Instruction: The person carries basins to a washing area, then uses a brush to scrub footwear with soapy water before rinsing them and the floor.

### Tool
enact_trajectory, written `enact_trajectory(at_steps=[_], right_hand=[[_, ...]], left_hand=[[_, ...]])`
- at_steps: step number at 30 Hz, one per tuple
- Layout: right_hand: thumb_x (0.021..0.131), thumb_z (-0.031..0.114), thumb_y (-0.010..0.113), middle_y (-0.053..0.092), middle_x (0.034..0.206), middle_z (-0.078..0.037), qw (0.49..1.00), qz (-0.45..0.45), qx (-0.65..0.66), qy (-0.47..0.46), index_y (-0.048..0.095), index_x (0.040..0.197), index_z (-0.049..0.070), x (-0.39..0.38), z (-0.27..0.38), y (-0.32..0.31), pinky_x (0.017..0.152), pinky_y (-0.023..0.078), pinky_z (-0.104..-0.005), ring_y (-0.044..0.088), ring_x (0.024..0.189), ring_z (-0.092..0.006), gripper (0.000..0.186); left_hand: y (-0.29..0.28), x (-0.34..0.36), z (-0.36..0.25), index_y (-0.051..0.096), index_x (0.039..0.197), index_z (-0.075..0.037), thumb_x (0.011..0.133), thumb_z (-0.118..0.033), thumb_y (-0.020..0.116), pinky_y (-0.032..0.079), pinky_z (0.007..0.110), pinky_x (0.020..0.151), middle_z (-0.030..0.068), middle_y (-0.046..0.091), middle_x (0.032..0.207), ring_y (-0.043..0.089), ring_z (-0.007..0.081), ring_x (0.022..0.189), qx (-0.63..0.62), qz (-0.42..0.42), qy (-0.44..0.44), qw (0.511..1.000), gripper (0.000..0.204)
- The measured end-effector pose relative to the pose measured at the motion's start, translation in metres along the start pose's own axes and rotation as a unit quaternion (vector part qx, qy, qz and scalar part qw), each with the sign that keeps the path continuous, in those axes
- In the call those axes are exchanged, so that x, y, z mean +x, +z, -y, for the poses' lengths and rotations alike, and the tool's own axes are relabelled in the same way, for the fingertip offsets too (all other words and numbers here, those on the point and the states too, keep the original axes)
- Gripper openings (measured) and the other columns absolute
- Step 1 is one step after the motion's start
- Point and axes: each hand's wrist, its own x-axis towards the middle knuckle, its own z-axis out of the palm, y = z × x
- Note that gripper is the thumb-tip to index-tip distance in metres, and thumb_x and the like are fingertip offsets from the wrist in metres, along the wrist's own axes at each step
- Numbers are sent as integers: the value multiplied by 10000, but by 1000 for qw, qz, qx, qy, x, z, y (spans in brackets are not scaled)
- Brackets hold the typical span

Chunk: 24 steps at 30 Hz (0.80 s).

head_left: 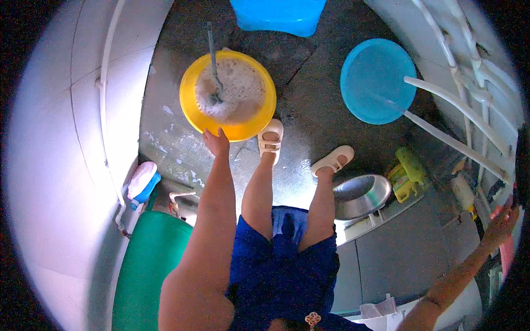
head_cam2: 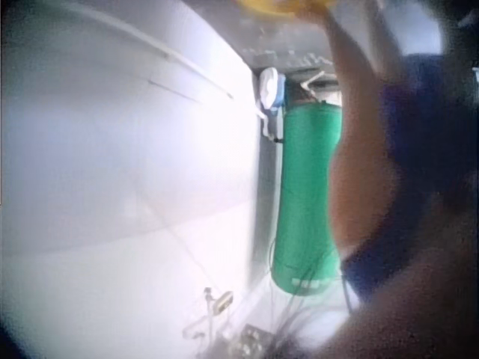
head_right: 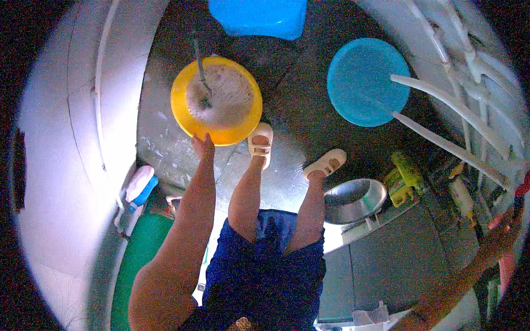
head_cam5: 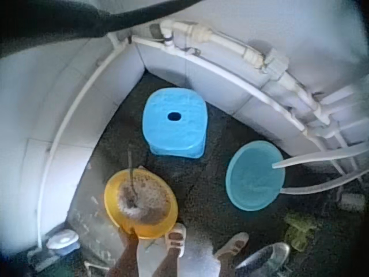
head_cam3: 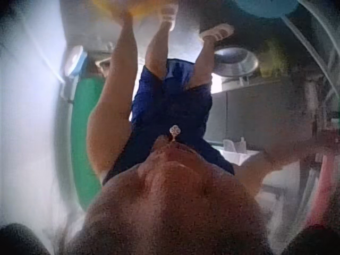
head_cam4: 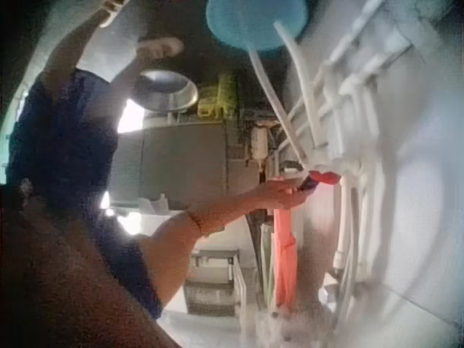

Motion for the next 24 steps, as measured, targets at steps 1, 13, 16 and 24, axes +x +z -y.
enact_trajectory(at_steps=[1,13,16,24], right_hand=[[853,123,424,378,1256,-70,997,59,32,35,327,1271,109,3,1,-7,837,433,-270,486,1029,-172,429],[845,245,470,459,720,-28,649,182,645,359,340,1168,108,86,26,-72,413,332,-226,418,537,-112,374],[847,245,472,457,876,-58,634,74,655,404,334,1196,105,32,89,-5,553,369,-280,437,715,-160,401],[848,318,473,319,1286,-112,505,393,685,348,279,1284,116,-15,409,230,880,370,-387,388,1116,-257,518]], left_hand=[[1,-1,4,350,1178,75,740,-276,584,318,405,924,281,372,1182,371,395,1097,6,0,54,999,609],[7,-49,-175,468,1095,-11,763,-172,522,351,400,888,212,463,1125,420,367,1049,-151,55,414,896,372],[66,-74,-223,471,1100,-17,790,-230,507,361,405,880,218,492,1082,458,342,1024,-83,268,417,865,377],[165,-79,-345,411,1139,8,823,-330,438,446,443,758,233,521,1025,527,355,923,19,276,439,855,463]])
